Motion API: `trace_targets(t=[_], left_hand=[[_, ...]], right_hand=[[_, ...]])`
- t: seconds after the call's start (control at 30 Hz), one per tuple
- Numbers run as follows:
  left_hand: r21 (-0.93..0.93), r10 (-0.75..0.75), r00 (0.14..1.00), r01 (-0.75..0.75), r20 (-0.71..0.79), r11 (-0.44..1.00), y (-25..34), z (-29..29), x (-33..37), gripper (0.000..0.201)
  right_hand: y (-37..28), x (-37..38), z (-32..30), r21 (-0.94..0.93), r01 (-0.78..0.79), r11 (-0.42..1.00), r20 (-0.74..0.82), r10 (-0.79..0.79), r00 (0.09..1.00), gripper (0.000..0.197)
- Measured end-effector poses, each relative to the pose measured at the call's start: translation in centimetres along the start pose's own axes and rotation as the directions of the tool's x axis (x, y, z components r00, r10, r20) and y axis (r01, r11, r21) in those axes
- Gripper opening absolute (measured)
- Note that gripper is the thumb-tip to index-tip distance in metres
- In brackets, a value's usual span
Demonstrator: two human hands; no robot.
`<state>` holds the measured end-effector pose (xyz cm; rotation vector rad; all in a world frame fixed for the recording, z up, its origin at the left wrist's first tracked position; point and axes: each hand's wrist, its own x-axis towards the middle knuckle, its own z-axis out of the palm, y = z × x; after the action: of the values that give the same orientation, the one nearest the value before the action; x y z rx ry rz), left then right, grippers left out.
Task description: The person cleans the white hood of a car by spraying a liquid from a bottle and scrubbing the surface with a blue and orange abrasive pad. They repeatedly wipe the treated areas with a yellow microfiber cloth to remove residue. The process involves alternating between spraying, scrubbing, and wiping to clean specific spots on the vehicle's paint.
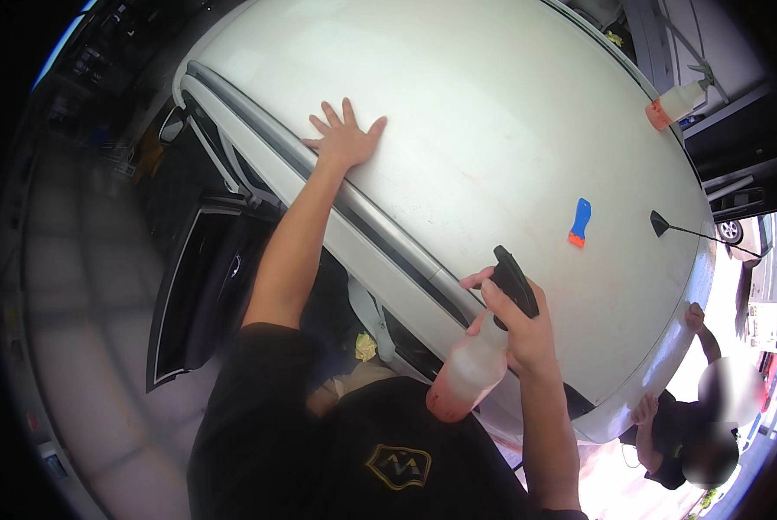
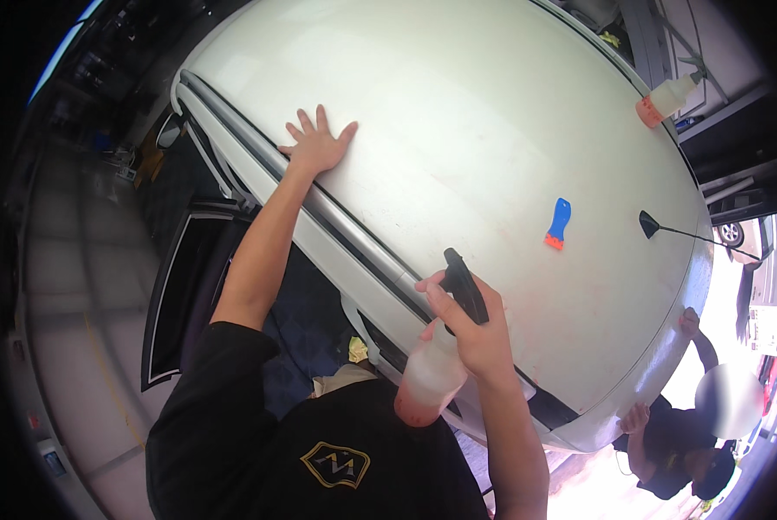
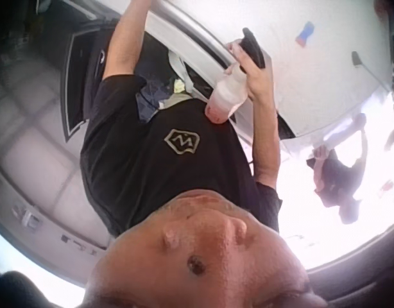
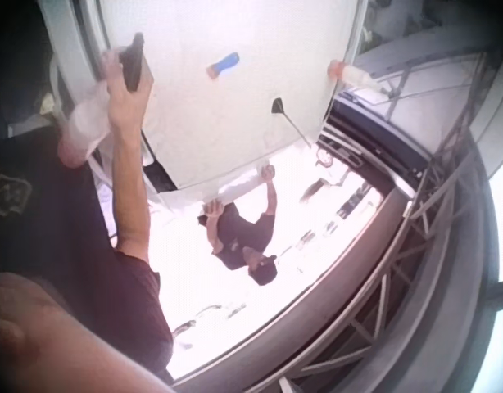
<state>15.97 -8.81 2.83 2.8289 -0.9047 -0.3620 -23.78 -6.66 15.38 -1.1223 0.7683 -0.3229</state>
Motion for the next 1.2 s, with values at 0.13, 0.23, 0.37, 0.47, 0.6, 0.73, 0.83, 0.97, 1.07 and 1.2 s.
trace_targets(t=[0.13, 0.23, 0.37, 0.47, 0.6, 0.73, 0.83, 0.97, 1.07, 1.2], left_hand=[[0.152, 0.387, 0.92, -0.374, -0.066, 0.915, -5.6, 0.2, 5.9, 0.088], [-0.023, 0.753, 0.654, -0.753, 0.07, 0.657, 0.2, 0.9, 1.5, 0.07], [-0.793, 0.514, 0.849, -0.394, -0.121, 0.464, -3.5, -1.1, -0.1, 0.068], [-0.855, 0.279, 0.942, -0.294, -0.185, 0.428, -5.8, -1.0, -0.6, 0.076], [-0.247, 0.365, 0.931, -0.357, -0.015, 0.901, -0.7, 0.4, -3.7, 0.086], [0.143, 0.426, 0.9, -0.435, 0.089, 0.889, 5.2, 3.2, -3.6, 0.101], [0.137, 0.478, 0.875, -0.484, 0.074, 0.864, 10.2, 3.8, -0.4, 0.096], [0.113, 0.498, 0.854, -0.485, -0.154, 0.867, 15.9, 4.4, 8.0, 0.081], [0.113, 0.531, 0.827, -0.518, -0.185, 0.848, 23.5, 5.7, 8.5, 0.072], [0.061, 0.834, 0.52, -0.841, -0.183, 0.537, 31.4, 9.8, 1.5, 0.069]], right_hand=[[1.0, 1.0, 1.8, 0.022, -0.054, 0.998, 0.046, 0.053, 0.998, 0.04], [0.3, 3.8, 1.1, 0.032, -0.089, 0.996, -0.101, 0.092, 0.991, 0.037], [-1.4, 7.2, 2.5, 0.054, -0.224, 0.973, -0.087, 0.228, 0.97, 0.04], [-1.9, 9.3, 4.2, 0.072, -0.147, 0.987, -0.127, 0.155, 0.98, 0.041], [-4.2, 11.3, 2.3, 0.077, -0.003, 0.997, -0.296, 0.026, 0.955, 0.04], [-6.7, 11.1, -2.9, 0.339, 0.071, 0.938, -0.384, 0.069, 0.921, 0.035], [-8.4, 9.0, -4.7, 0.272, 0.274, 0.922, -0.6, -0.059, 0.798, 0.032], [-7.4, 7.0, -7.7, 0.37, 0.204, 0.906, -0.507, 0.013, 0.862, 0.029], [-7.6, 2.5, -6.4, 0.251, 0.206, 0.946, -0.491, -0.059, 0.869, 0.031], [-6.8, 0.0, -6.4, 0.146, 0.227, 0.963, -0.53, -0.118, 0.84, 0.036]])
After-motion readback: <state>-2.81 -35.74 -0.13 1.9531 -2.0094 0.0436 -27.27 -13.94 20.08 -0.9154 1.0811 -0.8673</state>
